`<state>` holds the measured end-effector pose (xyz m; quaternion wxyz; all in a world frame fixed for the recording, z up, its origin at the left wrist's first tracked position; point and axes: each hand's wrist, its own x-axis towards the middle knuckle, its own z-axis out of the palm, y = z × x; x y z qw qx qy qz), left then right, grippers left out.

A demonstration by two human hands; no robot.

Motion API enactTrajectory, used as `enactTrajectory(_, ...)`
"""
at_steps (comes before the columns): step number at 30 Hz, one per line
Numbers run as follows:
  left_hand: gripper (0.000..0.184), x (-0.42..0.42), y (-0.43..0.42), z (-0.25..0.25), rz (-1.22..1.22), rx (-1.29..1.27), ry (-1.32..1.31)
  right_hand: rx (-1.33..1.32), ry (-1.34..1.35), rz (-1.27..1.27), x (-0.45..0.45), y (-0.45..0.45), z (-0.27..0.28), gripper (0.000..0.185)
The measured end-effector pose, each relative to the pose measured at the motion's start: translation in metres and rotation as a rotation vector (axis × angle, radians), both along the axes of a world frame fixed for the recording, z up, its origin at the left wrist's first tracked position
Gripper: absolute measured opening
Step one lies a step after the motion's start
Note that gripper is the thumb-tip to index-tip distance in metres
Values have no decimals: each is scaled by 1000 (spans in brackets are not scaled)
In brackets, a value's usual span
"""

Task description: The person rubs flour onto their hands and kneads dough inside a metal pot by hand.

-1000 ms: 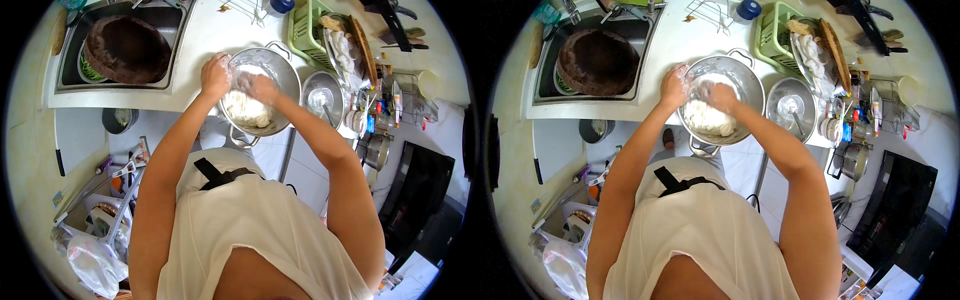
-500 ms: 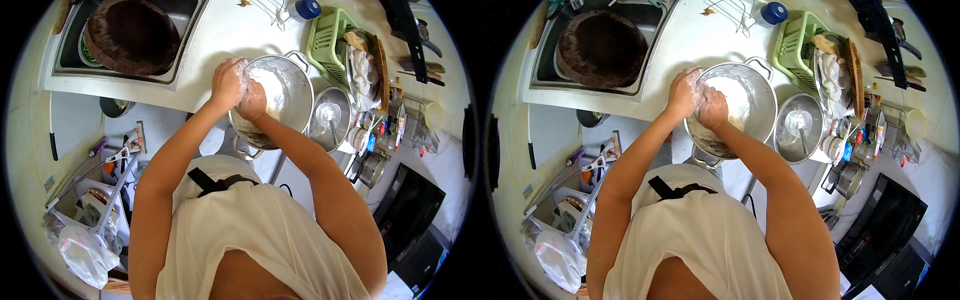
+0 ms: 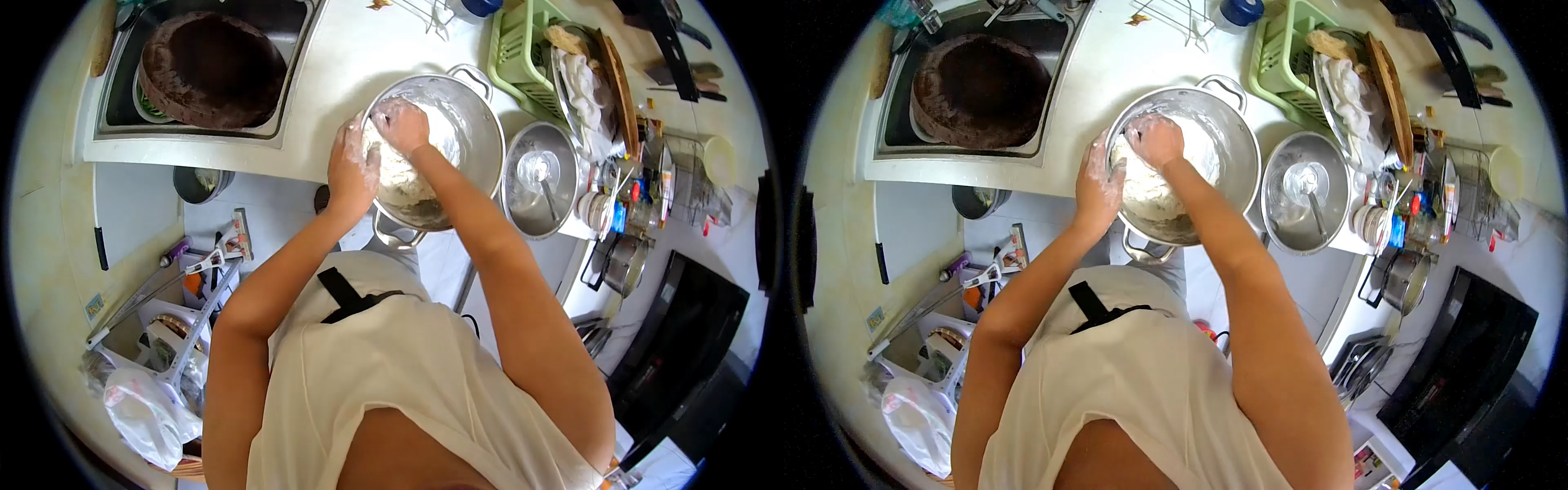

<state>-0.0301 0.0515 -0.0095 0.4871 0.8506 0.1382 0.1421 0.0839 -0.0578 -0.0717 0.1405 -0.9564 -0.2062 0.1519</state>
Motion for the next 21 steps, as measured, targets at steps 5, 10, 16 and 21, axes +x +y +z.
enactTrajectory(5, 32, 12, 9, -8, -34, 82, -90, 136, 323, 223, 8, -15, 16, 49)
enactTrajectory(10, 31, 47, 24, -20, -171, 220, -103, 3, 486, 314, -15, -23, 71, 68)
enactTrajectory(16, 30, 53, 13, -31, -80, -1, -6, -256, 118, 192, -47, -63, 92, 43)
enactTrajectory(21, 27, 49, 10, -23, -49, 61, -60, -81, -415, 299, -63, -67, 63, 24)
